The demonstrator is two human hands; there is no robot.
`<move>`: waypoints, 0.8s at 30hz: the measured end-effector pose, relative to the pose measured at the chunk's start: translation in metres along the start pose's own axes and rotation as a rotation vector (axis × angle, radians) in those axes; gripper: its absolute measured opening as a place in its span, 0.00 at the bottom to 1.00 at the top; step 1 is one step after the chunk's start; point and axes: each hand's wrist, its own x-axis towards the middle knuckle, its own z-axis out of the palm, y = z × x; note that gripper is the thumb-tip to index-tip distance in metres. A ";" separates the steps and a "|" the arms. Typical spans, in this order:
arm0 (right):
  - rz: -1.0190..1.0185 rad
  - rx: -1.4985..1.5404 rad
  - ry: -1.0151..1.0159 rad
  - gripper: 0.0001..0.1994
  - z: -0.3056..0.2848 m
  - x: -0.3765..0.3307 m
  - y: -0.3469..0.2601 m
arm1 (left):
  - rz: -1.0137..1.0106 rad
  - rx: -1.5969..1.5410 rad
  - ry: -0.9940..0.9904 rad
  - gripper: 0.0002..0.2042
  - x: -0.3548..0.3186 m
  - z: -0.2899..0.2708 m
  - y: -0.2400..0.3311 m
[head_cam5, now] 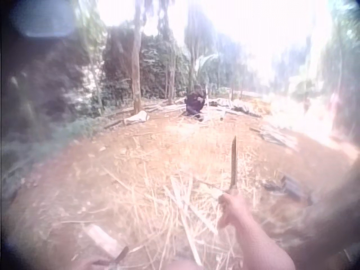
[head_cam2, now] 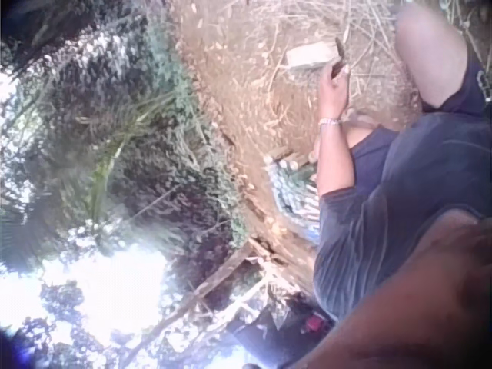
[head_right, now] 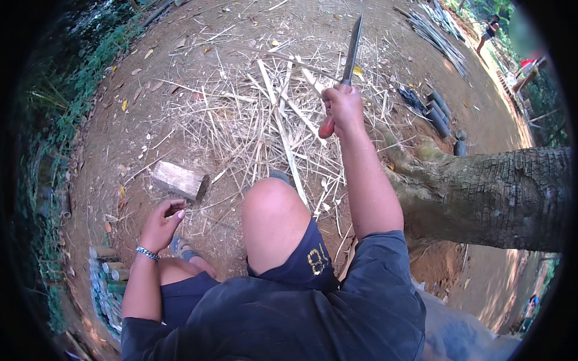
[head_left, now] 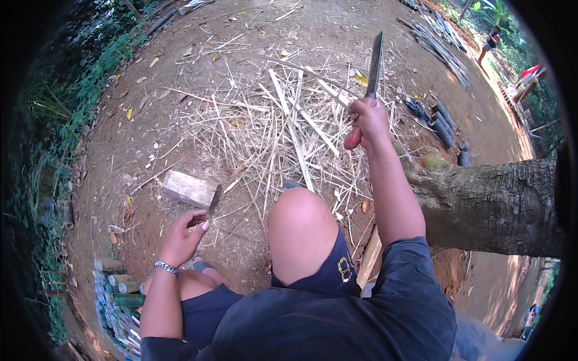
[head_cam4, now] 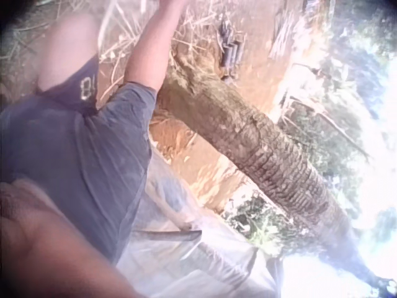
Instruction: The person uses a machete to scrape and shave the surface of a long bamboo strip while resting it against a wooden block.
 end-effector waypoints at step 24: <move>-0.294 -0.536 -0.448 0.22 0.047 -0.148 -0.162 | 0.484 -0.322 0.578 0.15 0.121 0.071 0.187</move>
